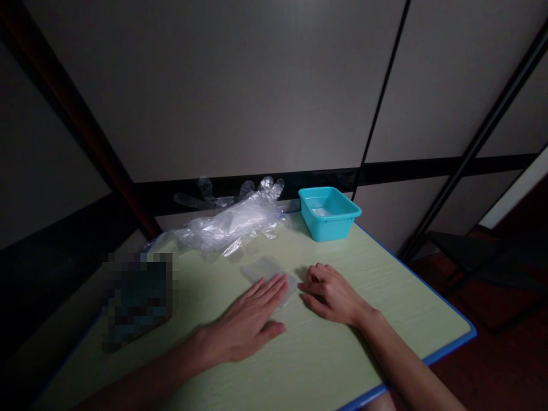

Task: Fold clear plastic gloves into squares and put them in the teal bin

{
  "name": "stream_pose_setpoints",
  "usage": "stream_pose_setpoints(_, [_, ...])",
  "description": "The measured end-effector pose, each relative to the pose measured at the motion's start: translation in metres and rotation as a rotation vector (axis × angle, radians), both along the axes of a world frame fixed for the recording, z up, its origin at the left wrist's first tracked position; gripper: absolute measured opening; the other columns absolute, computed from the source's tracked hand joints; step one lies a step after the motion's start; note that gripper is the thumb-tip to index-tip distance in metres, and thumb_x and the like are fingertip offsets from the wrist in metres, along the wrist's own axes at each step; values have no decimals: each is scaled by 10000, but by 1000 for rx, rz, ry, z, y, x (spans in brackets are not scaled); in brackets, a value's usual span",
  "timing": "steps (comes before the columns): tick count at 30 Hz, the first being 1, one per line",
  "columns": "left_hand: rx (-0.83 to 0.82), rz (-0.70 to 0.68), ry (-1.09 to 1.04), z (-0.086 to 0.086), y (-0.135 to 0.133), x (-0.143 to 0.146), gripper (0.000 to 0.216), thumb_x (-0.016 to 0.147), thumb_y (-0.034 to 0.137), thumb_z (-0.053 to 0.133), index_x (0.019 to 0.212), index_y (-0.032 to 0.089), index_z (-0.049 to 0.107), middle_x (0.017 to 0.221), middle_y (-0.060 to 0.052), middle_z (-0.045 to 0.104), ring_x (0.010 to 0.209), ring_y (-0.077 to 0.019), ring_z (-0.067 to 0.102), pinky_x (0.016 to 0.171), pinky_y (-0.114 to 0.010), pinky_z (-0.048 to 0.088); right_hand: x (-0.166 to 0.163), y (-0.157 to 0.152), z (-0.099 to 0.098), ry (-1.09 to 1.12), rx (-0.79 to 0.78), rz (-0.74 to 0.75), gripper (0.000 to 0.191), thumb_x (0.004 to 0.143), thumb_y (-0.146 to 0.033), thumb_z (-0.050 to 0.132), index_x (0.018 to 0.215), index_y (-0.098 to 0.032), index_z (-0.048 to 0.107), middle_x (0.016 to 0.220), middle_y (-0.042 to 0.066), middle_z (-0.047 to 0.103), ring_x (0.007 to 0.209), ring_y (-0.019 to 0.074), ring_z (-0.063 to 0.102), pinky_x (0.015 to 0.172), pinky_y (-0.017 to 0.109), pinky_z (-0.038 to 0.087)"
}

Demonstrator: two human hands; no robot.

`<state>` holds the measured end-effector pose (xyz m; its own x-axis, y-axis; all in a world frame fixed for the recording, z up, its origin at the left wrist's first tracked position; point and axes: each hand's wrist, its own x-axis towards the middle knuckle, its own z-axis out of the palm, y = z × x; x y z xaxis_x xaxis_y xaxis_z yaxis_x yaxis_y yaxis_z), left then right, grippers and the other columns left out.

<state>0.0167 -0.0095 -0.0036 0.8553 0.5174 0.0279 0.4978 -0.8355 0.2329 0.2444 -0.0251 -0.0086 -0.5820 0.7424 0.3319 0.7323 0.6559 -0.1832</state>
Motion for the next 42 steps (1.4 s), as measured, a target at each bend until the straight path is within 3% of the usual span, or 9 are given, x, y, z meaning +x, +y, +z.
stream_pose_setpoints(15, [20, -86, 14, 1, 2, -1, 595, 867, 508, 230, 1349, 167, 154, 1420, -60, 111, 1299, -184, 62, 1050, -351, 90, 1, 1, 0, 19, -21, 6, 250, 838, -244, 421, 960, -156, 621, 786, 77, 510, 752, 177, 453, 684, 318, 371])
stream_pose_setpoints(20, [35, -78, 55, 2, 2, -1, 580, 870, 517, 198, 1346, 187, 162, 1425, -45, 98, 1300, -181, 48, 1050, -351, 83, 1, 0, 0, 27, 22, -48, 254, 849, -248, 399, 893, -152, 630, 761, 73, 505, 731, 176, 448, 673, 322, 356])
stream_pose_setpoints(23, [41, -83, 53, 2, 2, -2, 575, 866, 529, 180, 1341, 205, 179, 1425, -36, 105, 1300, -185, 46, 1049, -355, 88, 1, -1, 0, 20, 46, -52, 269, 858, -251, 382, 980, -154, 602, 790, 78, 509, 748, 182, 448, 683, 333, 349])
stream_pose_setpoints(42, [62, -30, 66, 0, 12, -14, 563, 869, 513, 223, 1341, 210, 176, 1426, -46, 96, 1300, -180, 59, 1045, -350, 110, 0, 0, 0, 3, -33, -20, 263, 858, -252, 400, 963, -157, 621, 771, 70, 513, 738, 171, 465, 666, 308, 371])
